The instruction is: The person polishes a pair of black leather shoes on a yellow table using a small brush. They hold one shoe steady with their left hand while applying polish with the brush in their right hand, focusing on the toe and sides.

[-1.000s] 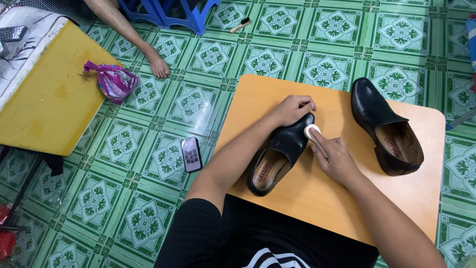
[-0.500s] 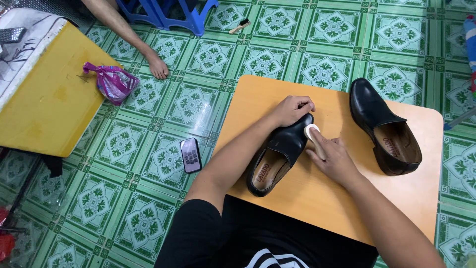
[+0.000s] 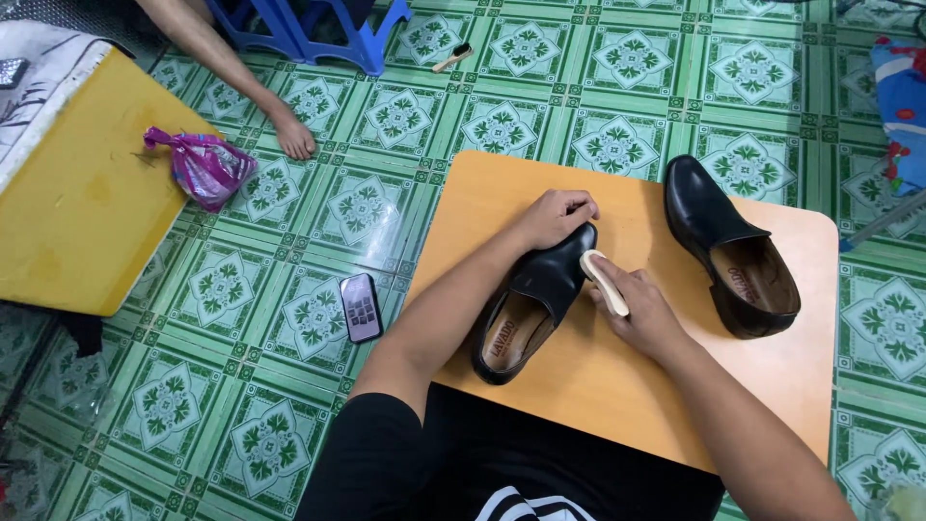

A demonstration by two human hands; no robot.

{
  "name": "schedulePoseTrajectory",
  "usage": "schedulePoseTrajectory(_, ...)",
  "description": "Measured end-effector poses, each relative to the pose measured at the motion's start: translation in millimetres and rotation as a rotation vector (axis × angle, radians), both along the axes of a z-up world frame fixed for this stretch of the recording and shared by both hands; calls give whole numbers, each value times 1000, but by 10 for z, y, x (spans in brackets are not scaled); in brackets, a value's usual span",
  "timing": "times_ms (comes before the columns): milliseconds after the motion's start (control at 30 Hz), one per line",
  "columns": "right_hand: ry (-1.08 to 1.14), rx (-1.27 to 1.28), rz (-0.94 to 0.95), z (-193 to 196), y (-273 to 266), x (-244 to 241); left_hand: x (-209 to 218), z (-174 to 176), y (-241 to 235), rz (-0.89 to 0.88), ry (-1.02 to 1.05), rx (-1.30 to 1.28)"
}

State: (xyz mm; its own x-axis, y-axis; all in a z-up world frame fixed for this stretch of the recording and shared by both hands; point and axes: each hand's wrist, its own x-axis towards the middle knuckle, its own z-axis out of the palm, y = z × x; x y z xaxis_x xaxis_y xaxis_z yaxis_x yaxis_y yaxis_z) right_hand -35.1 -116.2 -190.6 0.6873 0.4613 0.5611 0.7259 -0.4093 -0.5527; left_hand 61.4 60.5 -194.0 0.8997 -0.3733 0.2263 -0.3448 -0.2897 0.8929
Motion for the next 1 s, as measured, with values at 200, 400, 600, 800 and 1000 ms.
schedulePoseTrajectory(200,54,23,-7,-107,-46,56,52,-58,0,-18,3,3)
schedulePoseTrajectory(400,100,-97,125,-132,-27,27,85,-191,27,-13,19,-20)
schedulePoseTrajectory(600,190,-293,196,412,154,-122,402,-626,-117,-78,-179,-29)
schedulePoseTrajectory(800,447,-313,-257,306,101,-211,210,-307,-59,-17,-66,65)
schedulePoseTrajectory(1000,155,-112,-256,70,-28,-139,75,-82,-19,39,-12,65)
